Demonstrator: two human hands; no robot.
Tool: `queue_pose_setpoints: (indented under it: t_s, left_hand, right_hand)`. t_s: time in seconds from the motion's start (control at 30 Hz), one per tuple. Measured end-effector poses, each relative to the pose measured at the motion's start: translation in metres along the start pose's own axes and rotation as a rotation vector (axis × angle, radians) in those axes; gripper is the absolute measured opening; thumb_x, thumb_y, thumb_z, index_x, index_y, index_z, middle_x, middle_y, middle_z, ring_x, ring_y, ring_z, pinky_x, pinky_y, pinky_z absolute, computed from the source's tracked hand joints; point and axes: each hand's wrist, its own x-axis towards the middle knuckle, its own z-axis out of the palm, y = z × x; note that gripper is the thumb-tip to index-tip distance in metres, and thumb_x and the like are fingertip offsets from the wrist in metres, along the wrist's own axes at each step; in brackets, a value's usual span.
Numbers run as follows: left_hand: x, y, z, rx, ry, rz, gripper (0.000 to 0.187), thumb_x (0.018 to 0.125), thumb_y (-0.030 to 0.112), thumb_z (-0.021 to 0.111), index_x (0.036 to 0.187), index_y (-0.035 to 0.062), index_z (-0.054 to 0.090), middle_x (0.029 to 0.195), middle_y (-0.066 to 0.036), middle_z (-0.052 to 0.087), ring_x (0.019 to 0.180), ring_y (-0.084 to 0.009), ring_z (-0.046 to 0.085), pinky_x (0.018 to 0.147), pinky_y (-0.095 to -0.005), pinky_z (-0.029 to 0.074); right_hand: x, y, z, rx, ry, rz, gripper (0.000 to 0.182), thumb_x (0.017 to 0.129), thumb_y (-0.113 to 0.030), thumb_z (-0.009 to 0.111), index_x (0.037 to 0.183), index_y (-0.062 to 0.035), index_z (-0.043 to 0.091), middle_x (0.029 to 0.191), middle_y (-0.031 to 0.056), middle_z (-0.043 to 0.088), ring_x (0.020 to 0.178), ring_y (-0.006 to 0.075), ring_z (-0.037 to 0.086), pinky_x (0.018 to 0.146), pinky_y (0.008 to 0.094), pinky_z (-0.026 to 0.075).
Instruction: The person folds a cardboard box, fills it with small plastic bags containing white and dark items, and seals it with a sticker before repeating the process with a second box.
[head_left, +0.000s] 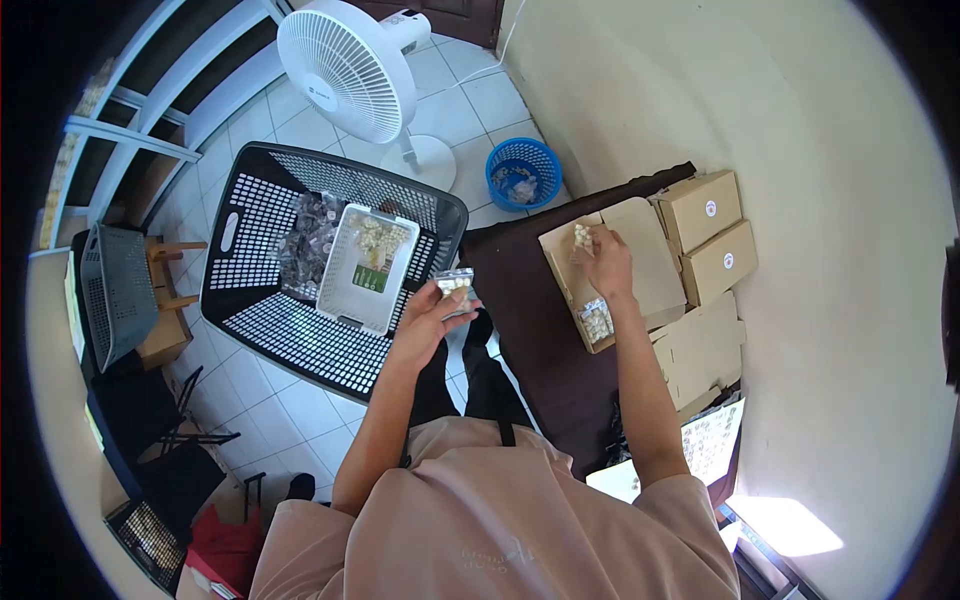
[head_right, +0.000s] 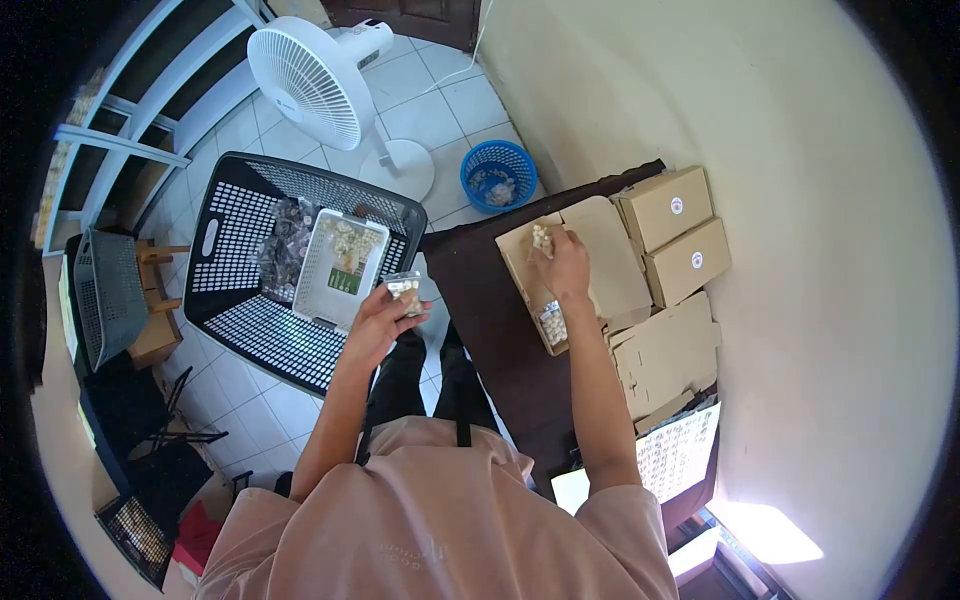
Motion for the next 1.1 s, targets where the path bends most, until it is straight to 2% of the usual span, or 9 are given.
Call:
queue_pose_setpoints:
  t_s: [0.27,0.37,0.5,0.53,0.73,0.8,0.9,1.0,1.1]
  left_hand:
    - [-0.002,-0.001,0.04,0.064,0.056,0.099,0.025,0.087,0.008,0.067,0.109,0.0047,0.056,0.099,-0.007,0.065,0.088,-0.0107,0.06,0.073,-0.0238,0.046]
    - [-0.004,0.0,0.055,0.048,0.045,0.134,0.022,0.086,0.004,0.067,0.105,0.0046,0.056,0.098,-0.007,0.065,0.087,-0.0115,0.061,0.074,-0.0248,0.048]
    - [-0.002,-0.008,0.064,0.15,-0.018,0.237,0.02,0.086,0.002,0.066,0.103,0.0049,0.056,0.098,-0.005,0.064,0.086,-0.0106,0.061,0.074,-0.0246,0.048]
    - [0.0,-0.012,0.065,0.148,-0.022,0.235,0.02,0.086,0.002,0.066,0.103,0.0049,0.056,0.098,-0.005,0.064,0.086,-0.0106,0.061,0.074,-0.0246,0.048]
    - [-0.009,-0.023,0.071,0.009,-0.159,0.093,0.017,0.089,0.003,0.062,0.104,0.0046,0.054,0.098,-0.004,0.061,0.09,-0.0097,0.059,0.075,-0.0253,0.049]
    - [-0.005,-0.032,0.063,0.132,-0.221,0.128,0.017,0.09,0.002,0.061,0.105,0.0029,0.051,0.101,-0.007,0.059,0.093,-0.0121,0.06,0.08,-0.0282,0.052]
    - [-0.009,-0.042,0.066,-0.034,-0.279,0.055,0.019,0.09,0.001,0.06,0.105,0.0014,0.048,0.108,-0.009,0.053,0.103,-0.0178,0.059,0.094,-0.0356,0.052]
    - [-0.009,-0.052,0.067,-0.01,-0.35,0.044,0.022,0.09,-0.001,0.059,0.109,0.0019,0.047,0.109,-0.009,0.053,0.105,-0.018,0.059,0.092,-0.0355,0.053]
    - [-0.009,-0.053,0.055,0.237,-0.258,-0.02,0.03,0.089,0.003,0.061,0.115,0.0045,0.046,0.107,-0.008,0.054,0.1,-0.0167,0.059,0.083,-0.0305,0.053]
  right_hand:
    - [-0.01,0.012,0.001,-0.169,0.011,-0.119,0.028,0.07,0.0,0.067,0.097,-0.0055,0.063,0.095,0.0142,0.063,0.094,0.0353,0.057,0.081,0.0442,0.046]
    - [-0.026,-0.008,-0.012,-0.181,0.209,-0.282,0.028,0.074,-0.003,0.068,0.102,-0.0038,0.063,0.097,0.0124,0.064,0.095,0.0299,0.06,0.078,0.0398,0.049]
    - [-0.075,-0.071,-0.033,1.007,-0.49,0.2,0.029,0.084,-0.015,0.072,0.108,-0.0016,0.062,0.098,0.0043,0.064,0.086,0.013,0.06,0.072,0.0254,0.049]
    - [-0.089,-0.078,-0.031,1.134,-0.492,0.145,0.025,0.085,-0.01,0.071,0.106,-0.0007,0.062,0.097,0.0034,0.065,0.087,0.0109,0.06,0.074,0.0255,0.049]
    - [-0.115,-0.068,-0.021,1.113,-0.372,0.178,0.025,0.081,0.002,0.07,0.104,0.0016,0.061,0.096,0.0052,0.064,0.09,0.012,0.061,0.078,0.027,0.05]
    - [-0.116,-0.061,-0.027,1.172,-0.334,0.206,0.024,0.081,0.004,0.069,0.103,0.002,0.062,0.096,0.0053,0.063,0.09,0.0122,0.061,0.079,0.0263,0.05]
    - [-0.118,-0.057,-0.034,1.216,-0.335,0.241,0.022,0.081,0.004,0.069,0.102,0.0022,0.063,0.096,0.0051,0.064,0.089,0.0121,0.06,0.079,0.0267,0.05]
    - [-0.116,-0.046,-0.043,1.137,-0.355,0.175,0.022,0.081,0.005,0.067,0.102,0.0021,0.063,0.094,0.0047,0.065,0.086,0.0119,0.06,0.076,0.0267,0.05]
    - [-0.098,-0.024,-0.062,0.786,-0.206,0.237,0.022,0.08,0.004,0.066,0.102,0.0026,0.064,0.088,0.0051,0.065,0.08,0.0118,0.061,0.073,0.0257,0.05]
